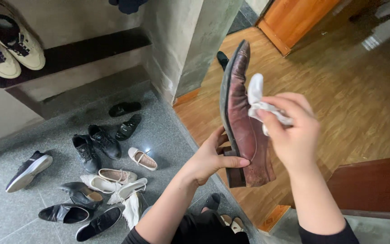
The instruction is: Cleaning a brown leather shoe with a white cloth
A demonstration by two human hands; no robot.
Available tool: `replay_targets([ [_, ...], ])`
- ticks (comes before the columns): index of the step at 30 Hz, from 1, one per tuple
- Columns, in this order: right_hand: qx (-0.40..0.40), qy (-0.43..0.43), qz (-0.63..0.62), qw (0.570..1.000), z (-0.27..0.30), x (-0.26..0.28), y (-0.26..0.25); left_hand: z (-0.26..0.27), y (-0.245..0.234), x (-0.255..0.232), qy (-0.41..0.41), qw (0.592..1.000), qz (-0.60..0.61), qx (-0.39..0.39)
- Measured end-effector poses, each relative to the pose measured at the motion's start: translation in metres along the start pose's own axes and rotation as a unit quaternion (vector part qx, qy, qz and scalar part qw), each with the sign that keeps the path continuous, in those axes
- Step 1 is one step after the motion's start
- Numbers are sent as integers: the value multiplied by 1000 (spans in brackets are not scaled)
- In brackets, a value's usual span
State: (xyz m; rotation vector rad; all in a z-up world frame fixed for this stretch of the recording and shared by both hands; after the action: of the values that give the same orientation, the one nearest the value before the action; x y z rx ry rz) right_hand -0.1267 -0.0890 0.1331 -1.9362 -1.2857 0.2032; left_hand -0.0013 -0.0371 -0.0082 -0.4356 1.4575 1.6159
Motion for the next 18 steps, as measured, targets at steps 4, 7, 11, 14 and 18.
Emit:
replay_targets([
  [4,-11,74,-73,995,25,-4,-14,2,-5,-8,20,999,26,17],
  [7,17,14,-51,998,39,5,-15,0,-6,-12,41,998,49,28],
  [11,55,-33,-9,998,35,20,-10,-3,-8,-10,46,998,48,9],
  [14,53,-47,36,997,25,18,-11,-1,4,-10,41,998,31,21],
  [18,15,-37,49,998,10,20,-14,-9,8,4,29,999,7,27],
])
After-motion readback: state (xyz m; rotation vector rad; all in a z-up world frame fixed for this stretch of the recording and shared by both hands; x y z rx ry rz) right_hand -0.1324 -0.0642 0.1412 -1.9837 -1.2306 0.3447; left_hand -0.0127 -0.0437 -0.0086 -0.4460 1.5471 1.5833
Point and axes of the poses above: each hand's wrist, its own z-axis away from the middle knuckle, its own y-axis out of the palm, x = y × z, the point moved 4 cm from there along -z, towards the middle knuckle, and after that the axes turned 12 degrees about -y, right-handed, at the moved point
